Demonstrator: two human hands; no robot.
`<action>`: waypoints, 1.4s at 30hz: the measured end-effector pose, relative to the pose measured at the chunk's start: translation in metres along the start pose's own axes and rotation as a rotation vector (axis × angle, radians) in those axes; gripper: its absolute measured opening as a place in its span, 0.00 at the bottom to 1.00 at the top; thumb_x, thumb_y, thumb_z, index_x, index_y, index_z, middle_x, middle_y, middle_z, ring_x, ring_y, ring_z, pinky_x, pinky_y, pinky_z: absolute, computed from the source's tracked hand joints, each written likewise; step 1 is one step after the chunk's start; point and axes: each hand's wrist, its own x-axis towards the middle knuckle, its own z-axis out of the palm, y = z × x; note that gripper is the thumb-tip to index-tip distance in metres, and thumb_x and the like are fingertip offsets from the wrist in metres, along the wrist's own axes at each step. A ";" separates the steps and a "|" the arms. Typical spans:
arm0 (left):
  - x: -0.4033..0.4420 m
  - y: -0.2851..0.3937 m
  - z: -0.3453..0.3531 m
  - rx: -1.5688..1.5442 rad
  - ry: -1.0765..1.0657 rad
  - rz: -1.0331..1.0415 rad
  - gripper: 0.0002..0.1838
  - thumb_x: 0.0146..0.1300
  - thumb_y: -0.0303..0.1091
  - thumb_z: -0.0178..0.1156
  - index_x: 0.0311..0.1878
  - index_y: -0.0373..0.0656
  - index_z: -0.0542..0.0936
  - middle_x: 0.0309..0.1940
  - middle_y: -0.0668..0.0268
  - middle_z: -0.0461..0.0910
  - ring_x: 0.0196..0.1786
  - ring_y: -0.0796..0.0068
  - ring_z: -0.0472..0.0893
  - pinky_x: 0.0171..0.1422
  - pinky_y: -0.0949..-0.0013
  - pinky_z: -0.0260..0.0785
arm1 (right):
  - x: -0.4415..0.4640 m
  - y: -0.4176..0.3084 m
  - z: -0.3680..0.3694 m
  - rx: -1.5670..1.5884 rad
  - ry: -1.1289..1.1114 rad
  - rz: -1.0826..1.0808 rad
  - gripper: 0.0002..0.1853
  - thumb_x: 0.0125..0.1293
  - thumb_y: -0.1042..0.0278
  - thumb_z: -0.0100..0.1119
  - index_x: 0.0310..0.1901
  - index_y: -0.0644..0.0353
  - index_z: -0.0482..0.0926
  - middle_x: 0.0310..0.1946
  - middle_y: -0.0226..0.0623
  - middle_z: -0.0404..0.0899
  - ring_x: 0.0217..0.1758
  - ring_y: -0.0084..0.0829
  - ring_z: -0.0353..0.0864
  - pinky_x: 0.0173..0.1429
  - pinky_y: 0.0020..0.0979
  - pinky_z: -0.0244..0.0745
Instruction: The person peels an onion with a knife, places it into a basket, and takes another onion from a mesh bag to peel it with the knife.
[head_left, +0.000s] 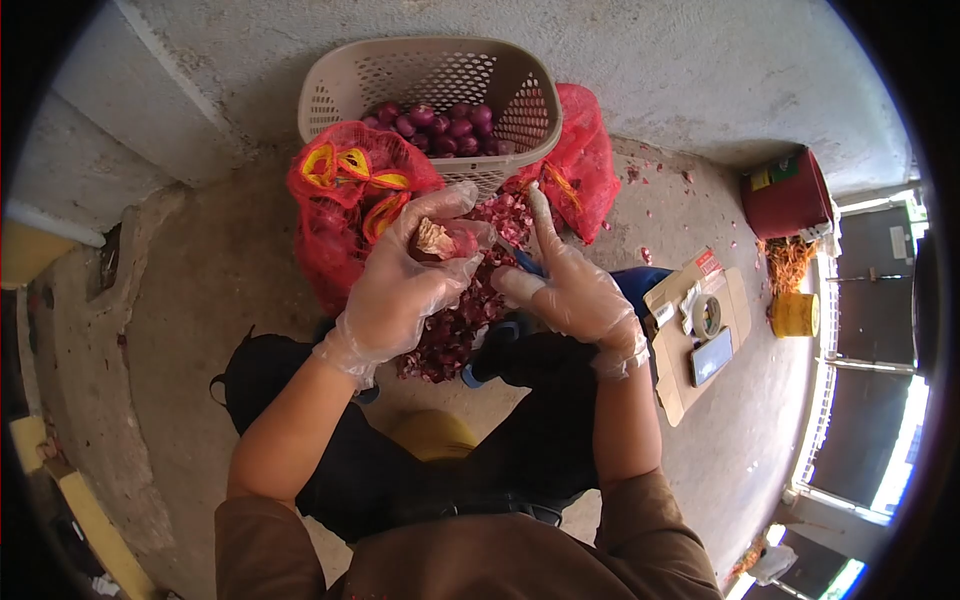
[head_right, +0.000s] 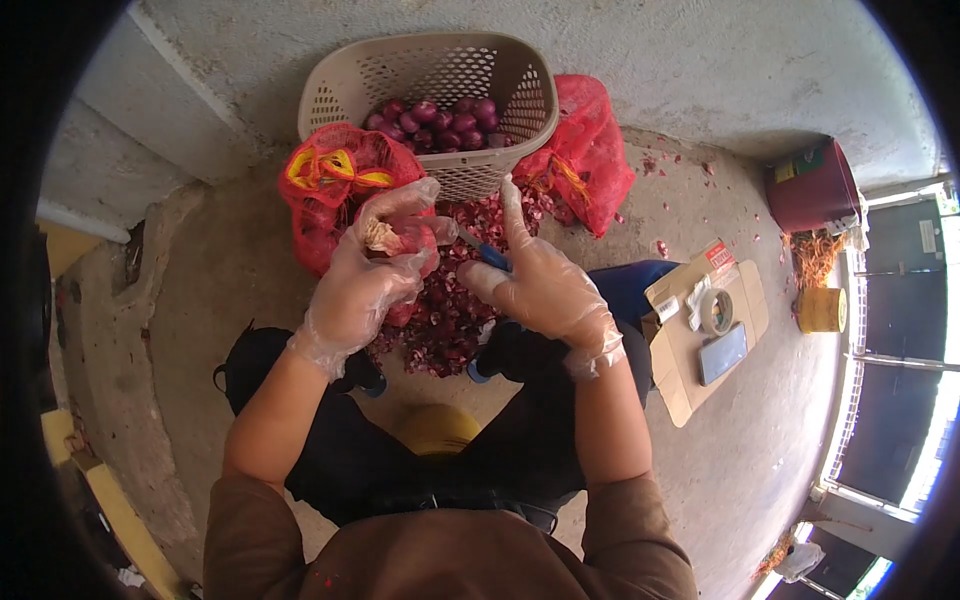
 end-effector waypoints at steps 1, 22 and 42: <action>0.000 0.000 -0.002 0.027 -0.013 -0.032 0.35 0.54 0.19 0.51 0.70 0.43 0.64 0.56 0.64 0.75 0.48 0.80 0.76 0.44 0.78 0.71 | 0.000 0.000 0.000 0.025 0.005 -0.048 0.51 0.66 0.48 0.58 0.77 0.58 0.35 0.37 0.60 0.82 0.45 0.53 0.84 0.52 0.43 0.74; -0.003 0.005 0.005 -0.268 -0.134 0.132 0.38 0.68 0.40 0.59 0.77 0.48 0.53 0.64 0.67 0.68 0.62 0.71 0.73 0.67 0.59 0.68 | -0.005 -0.033 0.002 0.584 -0.019 -0.261 0.41 0.70 0.50 0.49 0.77 0.59 0.45 0.63 0.53 0.70 0.52 0.41 0.79 0.61 0.37 0.69; -0.005 -0.001 0.008 0.134 -0.069 0.397 0.33 0.69 0.34 0.57 0.72 0.33 0.58 0.60 0.61 0.72 0.61 0.75 0.72 0.70 0.68 0.61 | -0.005 -0.042 0.031 0.829 0.126 -0.342 0.36 0.69 0.67 0.55 0.75 0.63 0.53 0.50 0.38 0.79 0.46 0.22 0.76 0.56 0.27 0.71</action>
